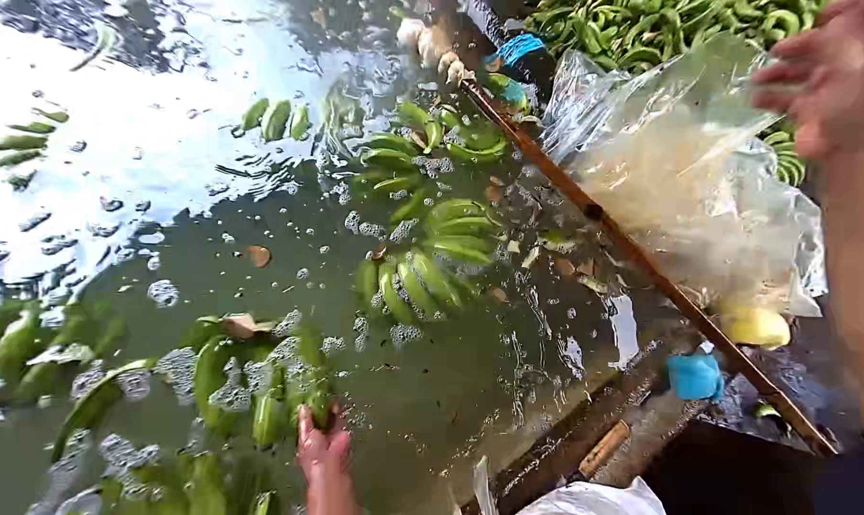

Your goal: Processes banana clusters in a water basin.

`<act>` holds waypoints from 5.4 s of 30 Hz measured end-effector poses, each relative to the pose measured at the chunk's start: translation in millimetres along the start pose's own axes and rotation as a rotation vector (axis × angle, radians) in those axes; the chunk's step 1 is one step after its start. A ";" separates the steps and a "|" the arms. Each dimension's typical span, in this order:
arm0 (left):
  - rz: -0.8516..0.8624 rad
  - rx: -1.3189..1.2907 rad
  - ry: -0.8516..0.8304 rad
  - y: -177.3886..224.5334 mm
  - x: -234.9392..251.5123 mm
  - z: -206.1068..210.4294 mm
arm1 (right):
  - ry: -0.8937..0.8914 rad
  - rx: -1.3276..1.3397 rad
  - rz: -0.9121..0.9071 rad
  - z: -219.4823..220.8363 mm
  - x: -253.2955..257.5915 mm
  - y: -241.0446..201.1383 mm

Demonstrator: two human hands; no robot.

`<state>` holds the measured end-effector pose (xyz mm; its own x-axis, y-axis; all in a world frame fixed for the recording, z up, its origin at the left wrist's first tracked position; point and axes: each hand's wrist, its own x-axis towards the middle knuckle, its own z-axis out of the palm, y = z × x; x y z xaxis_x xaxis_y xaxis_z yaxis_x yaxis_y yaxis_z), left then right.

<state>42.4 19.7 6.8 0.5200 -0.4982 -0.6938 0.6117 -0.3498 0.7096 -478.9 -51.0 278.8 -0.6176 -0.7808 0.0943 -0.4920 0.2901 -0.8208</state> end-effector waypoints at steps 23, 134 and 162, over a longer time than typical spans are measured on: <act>-0.019 0.159 -0.197 -35.2 3.9 32.5 | -0.736 -0.377 0.665 185.6 -97.1 194.1; -0.081 0.410 -0.562 -81.1 -74.0 8.7 | -1.010 0.317 1.105 241.1 -279.2 128.3; 1.087 0.907 -1.274 -48.7 -99.8 31.2 | -1.104 1.545 1.080 232.2 -288.2 119.5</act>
<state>-57.9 61.8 45.3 -0.5349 -0.8150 0.2228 -0.3035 0.4314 0.8496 -217.3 80.2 22.7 0.5385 -0.7455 -0.3927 0.7960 0.6030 -0.0532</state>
